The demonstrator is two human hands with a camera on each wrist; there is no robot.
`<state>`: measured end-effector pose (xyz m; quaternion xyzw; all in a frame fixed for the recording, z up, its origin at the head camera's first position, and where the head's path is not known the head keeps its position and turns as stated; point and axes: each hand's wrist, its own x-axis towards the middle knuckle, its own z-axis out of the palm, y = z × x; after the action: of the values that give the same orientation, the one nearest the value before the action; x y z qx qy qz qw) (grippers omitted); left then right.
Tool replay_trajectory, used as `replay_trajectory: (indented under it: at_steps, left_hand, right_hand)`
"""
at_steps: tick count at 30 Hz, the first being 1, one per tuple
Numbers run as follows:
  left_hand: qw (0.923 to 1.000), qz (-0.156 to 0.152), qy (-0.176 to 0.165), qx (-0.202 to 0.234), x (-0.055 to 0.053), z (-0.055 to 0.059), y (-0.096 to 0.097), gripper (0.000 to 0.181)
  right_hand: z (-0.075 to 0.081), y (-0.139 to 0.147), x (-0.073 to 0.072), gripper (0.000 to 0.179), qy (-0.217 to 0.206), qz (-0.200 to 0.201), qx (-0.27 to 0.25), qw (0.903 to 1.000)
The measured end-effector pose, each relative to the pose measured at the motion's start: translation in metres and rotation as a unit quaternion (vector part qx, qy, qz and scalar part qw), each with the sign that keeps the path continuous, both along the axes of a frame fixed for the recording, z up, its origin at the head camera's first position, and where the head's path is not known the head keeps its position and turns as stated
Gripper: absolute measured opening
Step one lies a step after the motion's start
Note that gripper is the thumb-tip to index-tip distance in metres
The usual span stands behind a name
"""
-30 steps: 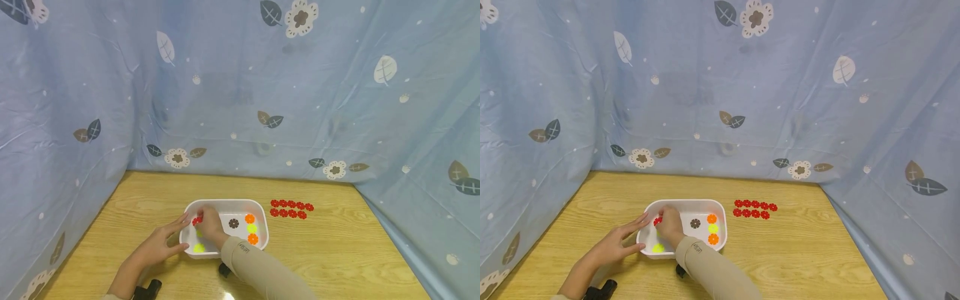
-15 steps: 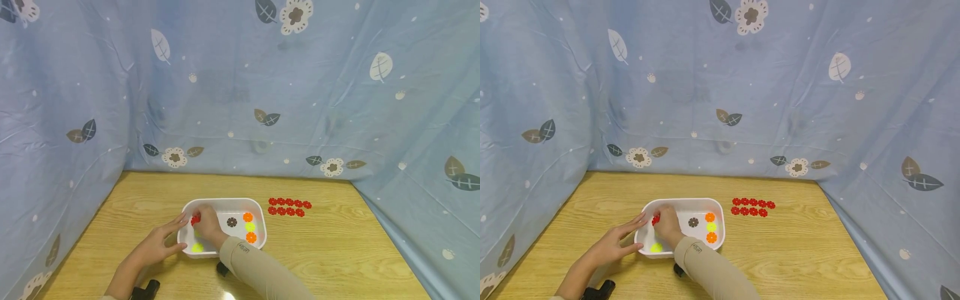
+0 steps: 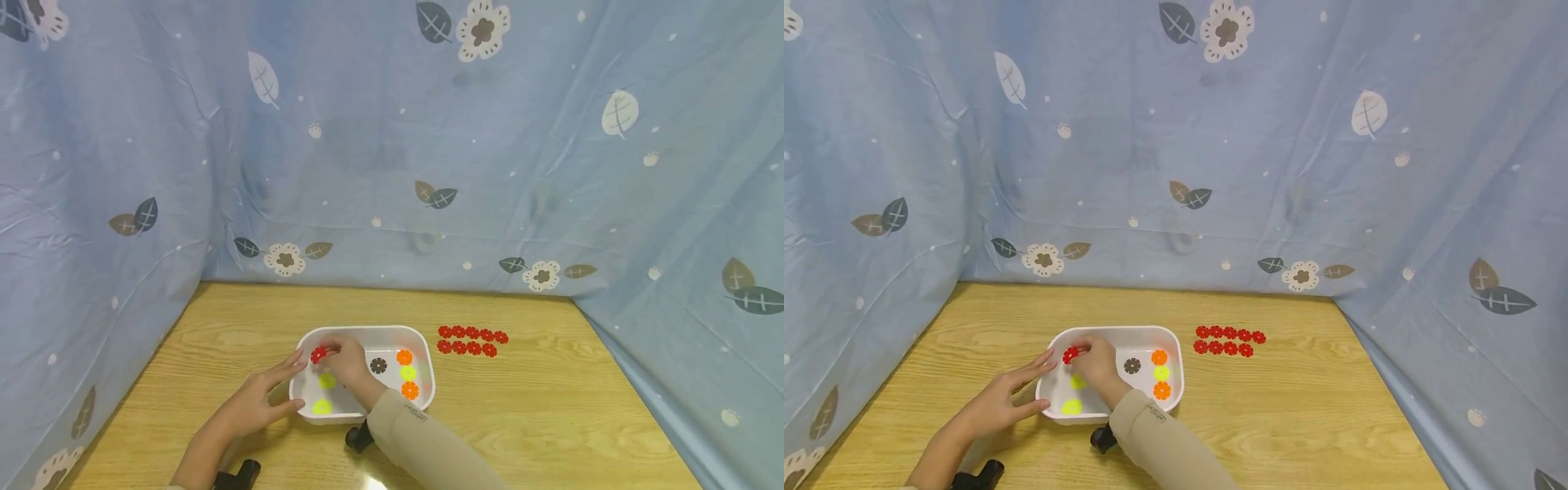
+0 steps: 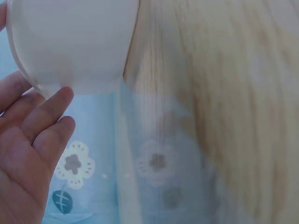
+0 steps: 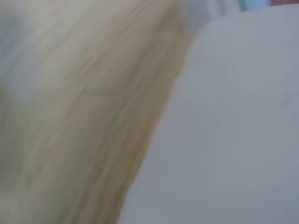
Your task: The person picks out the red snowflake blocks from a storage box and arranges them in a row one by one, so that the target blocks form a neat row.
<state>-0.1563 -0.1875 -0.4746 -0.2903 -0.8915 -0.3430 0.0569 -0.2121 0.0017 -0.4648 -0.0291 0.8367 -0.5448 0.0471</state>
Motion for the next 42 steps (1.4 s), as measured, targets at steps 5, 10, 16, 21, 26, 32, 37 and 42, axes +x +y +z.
replay_trajectory:
  at_steps: [5,10,16,21,26,32,37,42]
  left_hand:
    - [1.0000,0.002,-0.002,-0.002,0.001,0.000,-0.001,0.056]
    - [1.0000,0.005,-0.004,0.000,0.001,0.001,0.000,0.056]
    - [0.9998,0.008,-0.016,-0.002,0.002,0.002,0.001,0.058]
    - [0.9998,0.009,-0.015,-0.004,0.003,0.004,0.001,0.058]
    - [0.9999,0.003,-0.013,-0.001,0.003,0.006,0.001,0.057]
    - [1.0000,0.002,-0.006,-0.003,0.002,0.006,0.001,0.057]
    - [1.0000,0.005,-0.007,-0.003,0.002,0.005,0.001,0.057]
    - [0.9999,0.005,-0.010,-0.004,0.002,0.004,0.001,0.058]
  right_hand:
    - [0.009,0.012,0.004,0.027,-0.012,-0.026,-0.050,0.9983]
    - [0.019,0.034,0.006,0.028,-0.009,-0.027,-0.108,0.9938]
    - [0.036,0.075,0.007,0.032,0.001,-0.036,-0.149,0.9882]
    - [0.039,0.112,0.006,0.034,0.017,-0.057,-0.167,0.9841]
    - [0.033,0.144,0.007,0.034,0.035,-0.107,-0.149,0.9824]
    - [0.023,0.182,0.010,0.035,0.033,-0.152,-0.122,0.9802]
    - [0.016,0.214,0.011,0.039,0.014,-0.187,-0.145,0.9715]
    - [0.012,0.247,0.012,0.044,-0.008,-0.216,-0.179,0.9597]
